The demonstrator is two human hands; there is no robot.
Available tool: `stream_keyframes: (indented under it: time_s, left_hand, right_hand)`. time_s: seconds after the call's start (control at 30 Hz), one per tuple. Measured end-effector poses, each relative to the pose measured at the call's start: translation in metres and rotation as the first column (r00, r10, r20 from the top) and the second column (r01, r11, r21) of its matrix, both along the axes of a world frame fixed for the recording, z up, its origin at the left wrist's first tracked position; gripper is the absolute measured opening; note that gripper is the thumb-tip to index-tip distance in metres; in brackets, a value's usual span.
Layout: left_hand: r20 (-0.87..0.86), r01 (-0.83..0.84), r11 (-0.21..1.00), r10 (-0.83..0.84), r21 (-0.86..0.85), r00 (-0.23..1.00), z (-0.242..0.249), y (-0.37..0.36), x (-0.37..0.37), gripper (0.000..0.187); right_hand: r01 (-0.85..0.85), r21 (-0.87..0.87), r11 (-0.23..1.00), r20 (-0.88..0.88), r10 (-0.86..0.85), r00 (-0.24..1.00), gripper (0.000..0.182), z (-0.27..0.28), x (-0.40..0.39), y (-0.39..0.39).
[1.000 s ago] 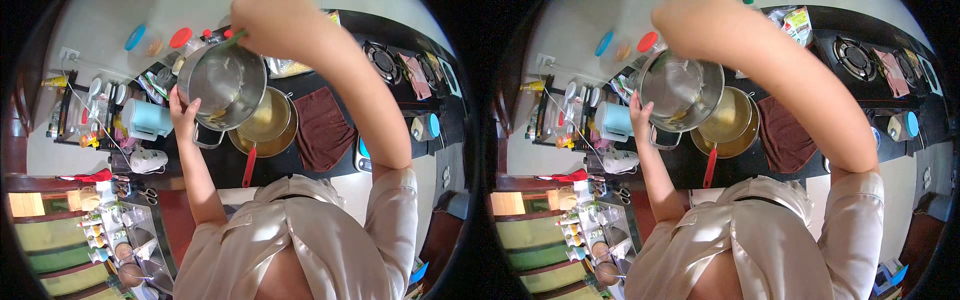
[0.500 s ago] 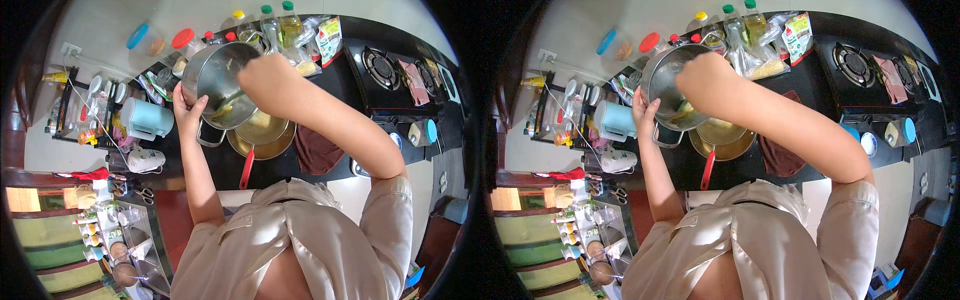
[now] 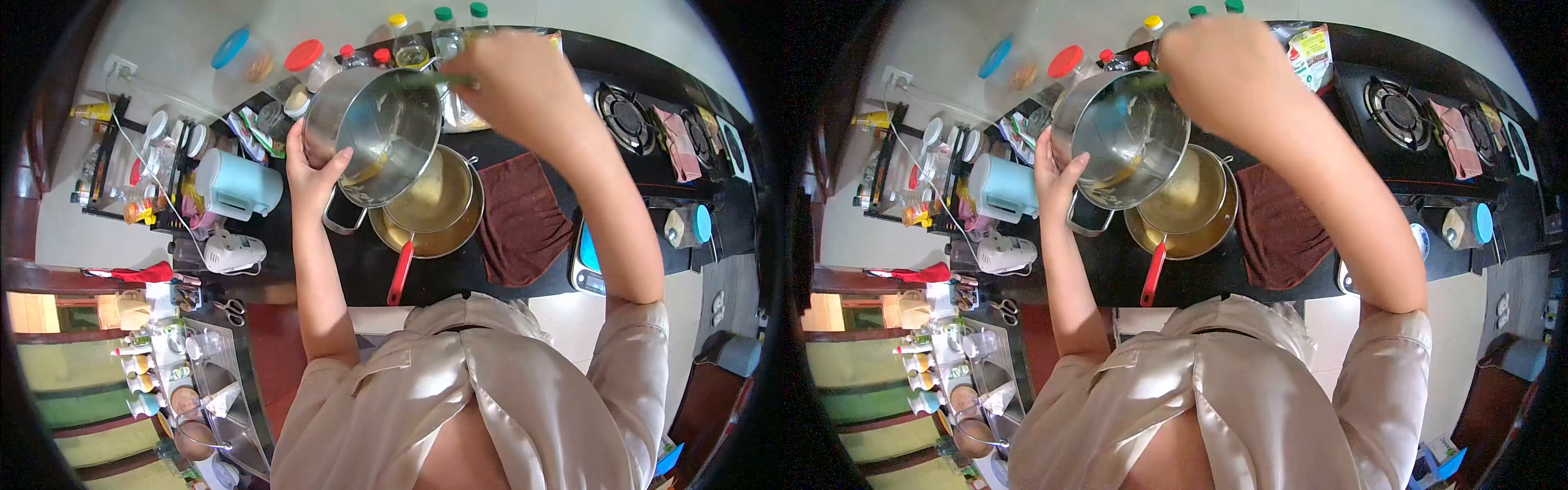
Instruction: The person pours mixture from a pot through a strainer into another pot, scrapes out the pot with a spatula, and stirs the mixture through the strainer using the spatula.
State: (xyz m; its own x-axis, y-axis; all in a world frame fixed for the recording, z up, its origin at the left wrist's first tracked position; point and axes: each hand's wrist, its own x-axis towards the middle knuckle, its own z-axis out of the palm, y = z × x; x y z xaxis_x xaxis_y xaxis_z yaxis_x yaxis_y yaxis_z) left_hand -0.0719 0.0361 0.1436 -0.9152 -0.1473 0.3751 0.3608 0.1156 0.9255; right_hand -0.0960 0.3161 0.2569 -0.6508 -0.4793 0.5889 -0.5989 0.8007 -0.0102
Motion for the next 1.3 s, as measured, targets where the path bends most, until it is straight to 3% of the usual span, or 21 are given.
stream_keyframes:
  time_s: [0.07,0.2,0.27,0.33,0.4,0.47,0.53,0.6,0.7,0.73,0.77,0.8,0.83,0.87,0.9,0.93,1.0,1.13,1.2,1.27,1.3]
  left_hand:
    - [0.001,0.026,0.999,-0.026,0.019,1.0,0.0,0.002,0.0,0.081]
    - [0.036,0.017,0.999,-0.016,-0.031,0.999,-0.002,0.0,0.002,0.081]
    - [0.026,-0.022,0.998,0.023,-0.057,0.999,0.001,0.006,0.004,0.083]
    - [0.027,-0.015,1.0,0.016,-0.023,1.0,0.004,0.013,0.003,0.084]
    - [0.039,-0.016,1.0,0.016,0.006,0.999,0.006,0.017,0.005,0.085]
    - [0.0,-0.033,0.988,0.033,-0.151,0.999,0.009,0.021,0.004,0.087]
    - [-0.015,-0.018,0.989,0.016,-0.144,1.0,0.012,0.025,0.003,0.088]
    - [-0.03,-0.033,0.98,0.028,-0.197,0.999,0.011,0.029,0.008,0.088]
    - [-0.07,-0.046,0.981,0.033,-0.19,0.997,0.002,0.021,0.01,0.086]
    - [-0.106,-0.075,0.978,0.055,-0.193,0.993,0.001,0.02,0.008,0.086]
    - [-0.112,-0.077,0.986,0.06,-0.151,0.992,-0.001,0.02,0.008,0.086]
    - [-0.101,-0.071,0.986,0.055,-0.154,0.993,-0.002,0.02,0.011,0.086]
    - [-0.108,-0.077,0.977,0.056,-0.198,0.993,0.001,0.019,0.011,0.086]
    - [-0.117,-0.082,0.967,0.055,-0.242,0.992,0.004,0.021,0.01,0.087]
    - [-0.088,-0.069,0.974,0.051,-0.216,0.995,0.008,0.025,0.012,0.088]
    - [-0.083,-0.057,0.974,0.04,-0.221,0.996,0.009,0.026,0.014,0.088]
    - [-0.105,-0.093,0.939,0.062,-0.331,0.993,0.013,0.024,0.014,0.088]
    - [-0.132,-0.071,0.898,0.014,-0.435,0.991,0.016,0.025,0.017,0.089]
    - [-0.136,-0.097,0.876,0.037,-0.472,0.99,0.015,0.027,0.015,0.09]
    - [-0.149,-0.151,0.891,0.095,-0.428,0.984,0.012,0.027,0.014,0.088]
    - [-0.149,-0.151,0.891,0.095,-0.429,0.984,0.012,0.029,0.013,0.088]
  right_hand:
    - [-0.021,0.012,1.0,-0.08,0.022,0.997,0.007,-0.005,-0.009,-0.002]
    - [-0.011,0.112,0.994,0.013,0.009,1.0,0.006,-0.043,-0.006,-0.016]
    - [-0.07,0.223,0.972,0.144,0.038,0.989,0.006,-0.049,-0.004,-0.018]
    - [-0.059,0.207,0.977,0.123,0.034,0.992,0.006,-0.039,0.005,-0.012]
    - [0.092,0.129,0.987,0.047,-0.099,0.994,0.006,-0.013,0.015,-0.006]
    - [0.091,0.096,0.991,-0.005,-0.091,0.996,0.006,-0.016,0.018,-0.01]
    - [0.106,0.25,0.962,0.142,-0.145,0.979,0.006,-0.035,0.016,-0.023]
    - [0.074,0.272,0.959,0.234,-0.141,0.962,0.007,-0.063,0.012,-0.021]
    - [-0.008,-0.158,0.987,0.391,0.07,0.918,0.015,-0.077,0.025,0.012]
    - [-0.005,-0.159,0.987,0.388,0.067,0.919,0.015,-0.084,0.028,0.021]
    - [0.008,-0.46,0.888,0.561,0.284,0.778,0.018,-0.098,0.033,0.028]
    - [0.112,-0.703,0.702,0.616,0.524,0.588,0.021,-0.111,0.04,0.031]
    - [0.16,-0.741,0.651,0.65,0.639,0.411,0.024,-0.12,0.049,0.029]
    - [0.201,-0.806,0.557,0.591,0.733,0.338,0.024,-0.123,0.062,0.019]
    - [0.233,-0.835,0.499,0.551,0.769,0.324,0.025,-0.133,0.07,0.007]
    - [0.176,-0.826,0.535,0.558,0.737,0.38,0.026,-0.145,0.074,-0.003]
    - [0.077,-0.567,0.82,0.702,0.432,0.566,0.026,-0.135,0.08,-0.006]
    - [0.113,-0.422,0.899,0.567,0.165,0.807,0.024,-0.157,0.075,-0.009]
    - [0.104,-0.484,0.869,0.509,0.182,0.841,0.025,-0.154,0.078,0.001]
    - [0.275,-0.701,0.658,0.65,0.431,0.626,0.025,-0.145,0.096,0.012]
    - [0.237,-0.808,0.54,0.55,0.547,0.631,0.025,-0.155,0.105,0.008]
